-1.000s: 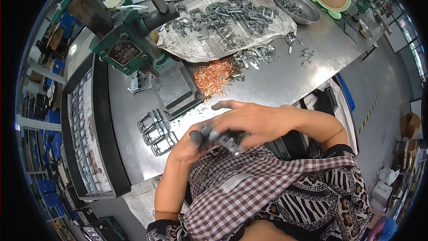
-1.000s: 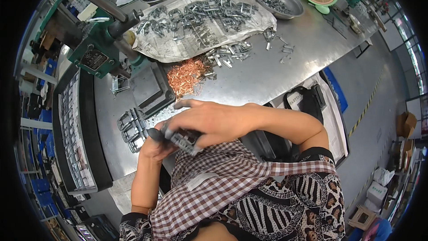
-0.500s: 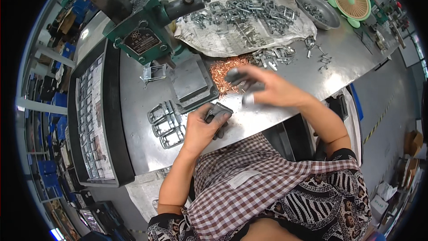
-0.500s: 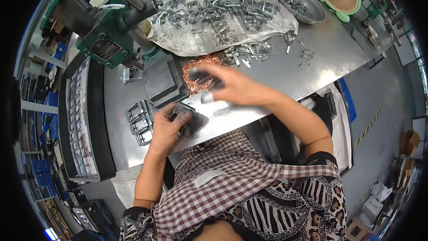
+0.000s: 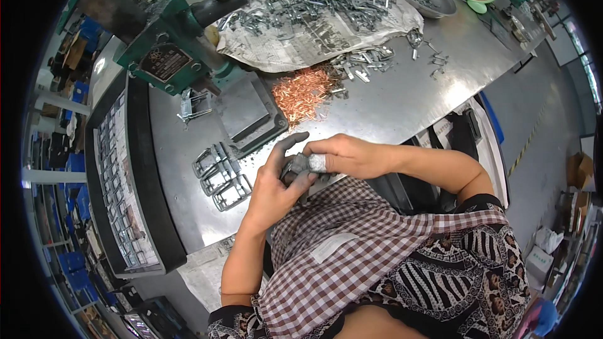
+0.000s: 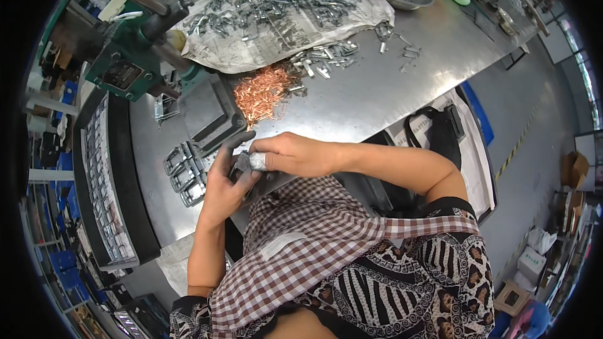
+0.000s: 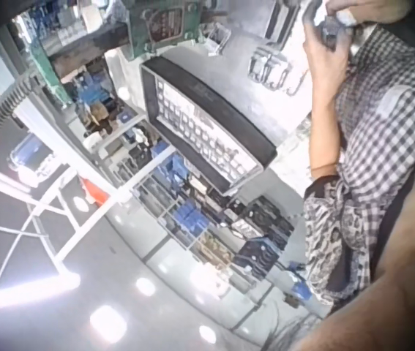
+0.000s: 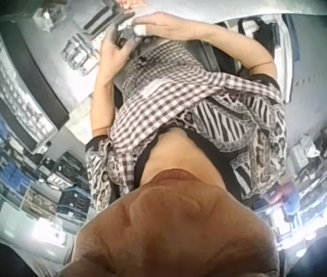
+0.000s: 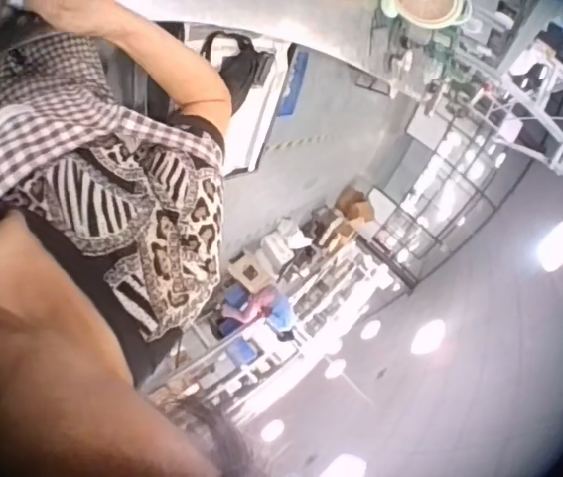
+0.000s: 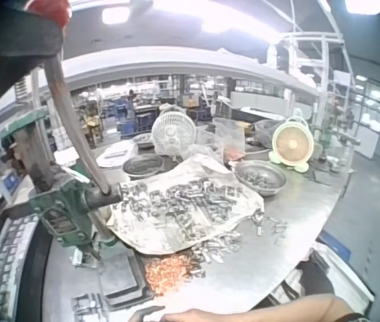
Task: The person assembles metal hardware by fitting small metal pieces into frames by hand, crimping them with a manual press, and setting the completed parts on the workbench.
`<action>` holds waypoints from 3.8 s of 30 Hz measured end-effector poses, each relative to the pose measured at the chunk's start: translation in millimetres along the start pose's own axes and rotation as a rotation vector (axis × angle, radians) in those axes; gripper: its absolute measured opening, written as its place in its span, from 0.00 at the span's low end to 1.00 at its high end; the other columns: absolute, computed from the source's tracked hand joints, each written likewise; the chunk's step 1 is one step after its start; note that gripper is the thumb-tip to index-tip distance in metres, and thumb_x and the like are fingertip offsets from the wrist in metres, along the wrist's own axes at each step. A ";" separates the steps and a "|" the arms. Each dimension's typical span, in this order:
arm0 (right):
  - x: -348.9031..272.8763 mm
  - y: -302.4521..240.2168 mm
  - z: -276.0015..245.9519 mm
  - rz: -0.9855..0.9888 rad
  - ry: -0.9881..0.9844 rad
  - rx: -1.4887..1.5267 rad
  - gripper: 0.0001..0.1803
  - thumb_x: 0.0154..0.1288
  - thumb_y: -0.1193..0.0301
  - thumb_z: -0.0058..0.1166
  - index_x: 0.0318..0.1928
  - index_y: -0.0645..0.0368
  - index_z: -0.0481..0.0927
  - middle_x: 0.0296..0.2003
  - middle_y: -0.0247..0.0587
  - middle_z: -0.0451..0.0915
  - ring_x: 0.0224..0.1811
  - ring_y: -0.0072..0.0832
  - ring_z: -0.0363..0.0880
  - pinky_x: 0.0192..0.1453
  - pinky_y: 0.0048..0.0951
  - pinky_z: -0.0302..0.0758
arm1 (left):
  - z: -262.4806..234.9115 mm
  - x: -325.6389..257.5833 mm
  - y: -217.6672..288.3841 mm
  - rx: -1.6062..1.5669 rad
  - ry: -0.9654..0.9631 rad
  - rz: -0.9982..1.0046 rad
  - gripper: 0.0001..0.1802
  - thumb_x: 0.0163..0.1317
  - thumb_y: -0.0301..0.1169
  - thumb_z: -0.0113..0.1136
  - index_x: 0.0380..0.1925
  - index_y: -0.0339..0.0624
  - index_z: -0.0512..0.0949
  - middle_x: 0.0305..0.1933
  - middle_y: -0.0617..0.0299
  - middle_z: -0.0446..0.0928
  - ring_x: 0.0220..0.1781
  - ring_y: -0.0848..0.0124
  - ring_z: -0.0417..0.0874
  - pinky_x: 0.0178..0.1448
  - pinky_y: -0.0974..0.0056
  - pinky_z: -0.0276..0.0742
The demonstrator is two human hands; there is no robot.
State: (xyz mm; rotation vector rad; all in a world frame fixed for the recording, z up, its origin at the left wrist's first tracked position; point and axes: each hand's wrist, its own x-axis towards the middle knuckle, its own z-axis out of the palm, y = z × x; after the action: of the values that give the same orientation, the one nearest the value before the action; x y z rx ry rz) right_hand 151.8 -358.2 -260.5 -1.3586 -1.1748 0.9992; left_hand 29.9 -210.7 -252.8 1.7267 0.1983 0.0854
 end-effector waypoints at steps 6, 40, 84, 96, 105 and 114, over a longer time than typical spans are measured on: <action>-14.3 1.9 -0.9 -0.016 -0.005 -0.148 0.15 0.66 0.65 0.41 0.43 0.65 0.70 0.30 0.50 0.75 0.33 0.36 0.75 0.39 0.33 0.70 | 5.2 0.7 -6.8 0.012 -0.167 0.035 0.36 0.49 0.21 0.57 0.61 0.44 0.58 0.31 0.57 0.78 0.30 0.77 0.74 0.36 0.72 0.70; 39.9 -11.0 10.5 -0.269 0.490 -0.214 0.16 0.49 0.77 0.55 0.39 0.64 0.69 0.32 0.43 0.74 0.34 0.32 0.75 0.39 0.30 0.72 | -6.1 13.7 0.3 -1.087 0.169 -0.100 0.27 0.63 0.30 0.46 0.61 0.43 0.54 0.38 0.58 0.73 0.17 0.75 0.70 0.17 0.73 0.64; 64.4 20.8 -73.2 -0.124 0.421 -0.941 0.14 0.48 0.67 0.51 0.35 0.61 0.76 0.29 0.46 0.72 0.36 0.43 0.72 0.40 0.38 0.69 | -76.7 52.0 25.7 1.371 -0.015 0.356 0.32 0.49 0.20 0.46 0.58 0.52 0.64 0.38 0.44 0.72 0.28 0.56 0.80 0.30 0.58 0.75; 88.3 -22.8 -36.9 -0.408 0.386 -0.653 0.11 0.50 0.70 0.52 0.34 0.62 0.75 0.32 0.46 0.74 0.39 0.42 0.72 0.44 0.37 0.68 | -82.0 47.3 5.9 0.970 0.277 0.291 0.18 0.49 0.38 0.62 0.35 0.37 0.72 0.37 0.52 0.75 0.35 0.52 0.78 0.34 0.54 0.72; 112.6 -33.0 -34.0 -0.273 0.211 -0.696 0.15 0.48 0.68 0.52 0.36 0.65 0.74 0.31 0.52 0.76 0.34 0.48 0.75 0.38 0.41 0.70 | -85.9 52.2 9.9 0.836 0.233 0.295 0.16 0.47 0.34 0.63 0.34 0.34 0.74 0.39 0.48 0.75 0.38 0.50 0.77 0.38 0.55 0.73; 121.0 -45.7 -29.4 -0.491 0.031 -1.114 0.11 0.48 0.69 0.54 0.32 0.61 0.73 0.26 0.43 0.76 0.31 0.42 0.76 0.38 0.39 0.70 | -85.6 55.9 7.1 0.839 0.263 0.316 0.16 0.48 0.31 0.59 0.37 0.33 0.74 0.40 0.48 0.75 0.40 0.50 0.76 0.41 0.53 0.72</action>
State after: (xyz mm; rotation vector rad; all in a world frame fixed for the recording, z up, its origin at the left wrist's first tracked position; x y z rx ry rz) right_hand 196.0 -244.9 -207.4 -1.7260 -2.0405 -0.1158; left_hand 70.9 -118.5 -234.7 2.5742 0.1609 0.5246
